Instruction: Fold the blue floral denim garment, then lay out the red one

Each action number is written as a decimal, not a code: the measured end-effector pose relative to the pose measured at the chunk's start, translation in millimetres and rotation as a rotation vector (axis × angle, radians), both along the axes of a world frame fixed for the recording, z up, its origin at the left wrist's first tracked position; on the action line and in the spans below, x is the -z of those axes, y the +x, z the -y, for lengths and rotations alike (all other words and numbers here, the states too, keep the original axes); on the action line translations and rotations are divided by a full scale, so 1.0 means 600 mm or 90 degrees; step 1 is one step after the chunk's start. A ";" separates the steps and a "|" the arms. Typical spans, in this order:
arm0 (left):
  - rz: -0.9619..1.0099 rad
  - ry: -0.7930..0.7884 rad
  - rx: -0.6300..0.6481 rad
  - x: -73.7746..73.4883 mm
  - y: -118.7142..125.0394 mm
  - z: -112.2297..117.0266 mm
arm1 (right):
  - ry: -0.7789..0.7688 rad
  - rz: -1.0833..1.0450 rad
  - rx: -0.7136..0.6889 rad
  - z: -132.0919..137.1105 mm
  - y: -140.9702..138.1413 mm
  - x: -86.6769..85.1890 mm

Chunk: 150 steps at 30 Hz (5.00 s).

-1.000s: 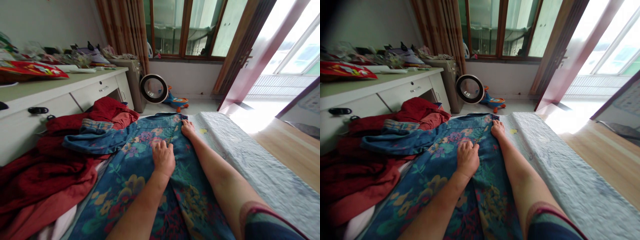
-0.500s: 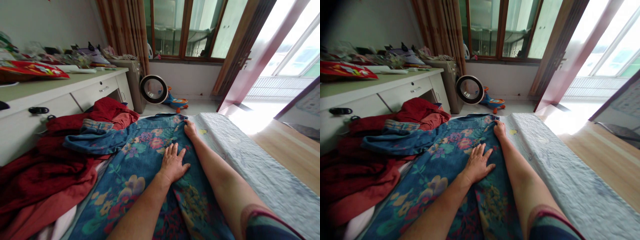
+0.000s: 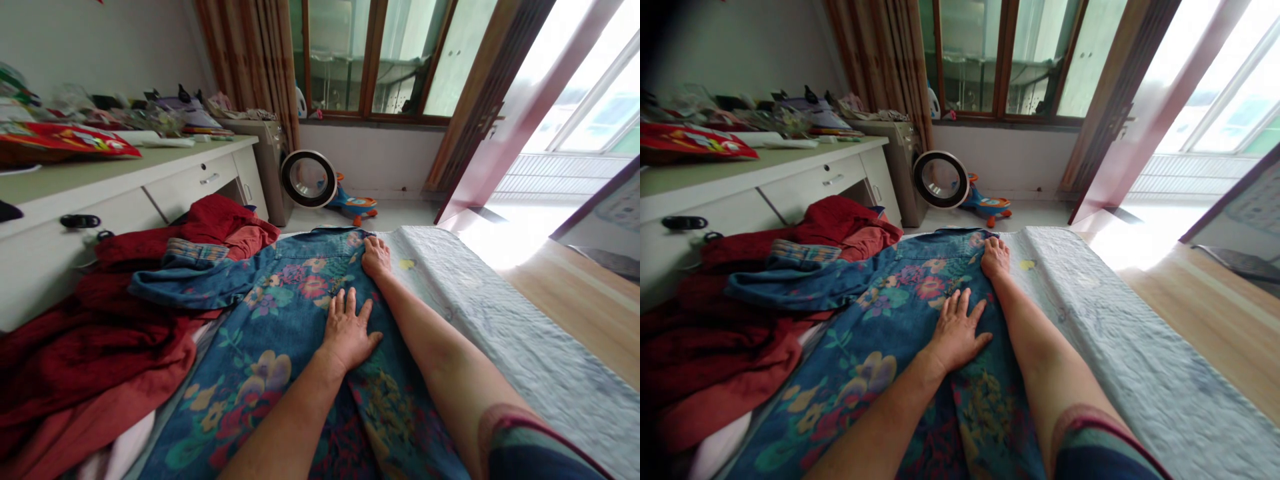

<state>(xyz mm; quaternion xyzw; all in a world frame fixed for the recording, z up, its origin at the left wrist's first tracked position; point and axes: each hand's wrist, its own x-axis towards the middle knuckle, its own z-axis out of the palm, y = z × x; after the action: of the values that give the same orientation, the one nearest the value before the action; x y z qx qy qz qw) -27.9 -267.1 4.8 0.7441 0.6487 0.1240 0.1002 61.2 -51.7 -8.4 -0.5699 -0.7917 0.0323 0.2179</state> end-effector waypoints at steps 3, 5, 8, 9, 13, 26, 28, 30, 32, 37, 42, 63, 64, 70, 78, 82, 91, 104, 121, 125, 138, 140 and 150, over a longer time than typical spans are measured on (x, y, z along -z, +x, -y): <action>0.003 -0.004 -0.010 0.002 0.001 0.005 | -0.039 0.042 -0.046 0.002 -0.001 -0.004; 0.006 -0.003 -0.014 0.005 0.001 0.009 | -0.074 0.058 -0.051 -0.003 -0.003 -0.002; 0.010 0.007 -0.021 0.012 0.000 0.013 | -0.111 0.069 -0.035 -0.016 -0.007 0.004; 0.010 0.012 -0.025 0.014 0.000 0.014 | -0.126 0.073 -0.030 -0.021 -0.008 0.006; 0.005 0.026 -0.041 0.018 0.000 0.016 | -0.168 0.082 -0.031 -0.032 -0.004 0.002; -0.021 0.035 -0.041 0.017 0.002 0.013 | -0.136 0.143 -0.141 0.201 0.126 -0.002; -0.029 0.022 -0.039 0.015 0.003 0.012 | -0.142 0.152 -0.139 0.250 0.149 -0.008; -0.037 0.015 -0.039 0.013 0.003 0.013 | -0.155 0.163 -0.135 0.300 0.169 -0.016; -0.043 0.021 -0.040 0.012 0.002 0.015 | -0.166 0.168 -0.131 0.352 0.185 -0.024; -0.045 0.068 -0.027 0.015 -0.001 0.020 | -0.199 0.141 -0.127 0.484 0.211 -0.029; -0.042 0.156 -0.029 0.013 -0.005 0.025 | -0.220 0.109 -0.105 0.579 0.236 -0.034; 0.006 0.147 0.413 -0.055 0.031 0.304 | -0.180 -0.172 0.019 0.625 0.277 -0.056; 0.000 0.158 0.406 -0.055 0.032 0.305 | -0.178 -0.179 0.020 0.624 0.276 -0.058; 0.009 0.201 0.337 -0.053 0.029 0.315 | -0.167 -0.189 0.035 0.620 0.274 -0.063; -0.014 0.144 0.325 -0.033 0.038 0.347 | -0.053 0.037 0.027 0.631 0.264 -0.068; -0.008 0.142 0.304 -0.013 0.037 0.359 | -0.029 0.028 -0.066 0.636 0.244 -0.059; 0.035 0.075 0.289 0.002 0.025 0.376 | -0.162 0.112 -0.095 0.642 0.230 -0.036; 0.066 0.077 0.244 -0.004 0.016 0.396 | -0.103 0.009 -0.215 0.597 0.154 -0.051; 0.139 0.114 0.203 -0.011 0.014 0.408 | -0.194 0.136 -0.199 0.587 0.151 -0.056; 0.154 0.103 0.210 -0.015 0.011 0.409 | -0.224 0.120 -0.252 0.546 0.137 -0.102; 0.172 0.084 0.202 -0.021 0.012 0.409 | -0.100 0.091 -0.211 0.521 0.062 -0.030; 0.171 0.084 0.202 -0.020 0.012 0.408 | -0.102 0.091 -0.212 0.520 0.064 -0.032; 0.166 0.076 0.193 -0.022 0.012 0.411 | -0.099 0.081 -0.210 0.522 0.064 -0.038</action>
<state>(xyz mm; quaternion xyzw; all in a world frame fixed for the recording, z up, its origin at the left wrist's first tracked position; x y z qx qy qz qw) -20.7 -514.0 17.9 0.8153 0.5027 0.2408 0.1565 99.8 -364.8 14.6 -0.4482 -0.8818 0.0924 0.1143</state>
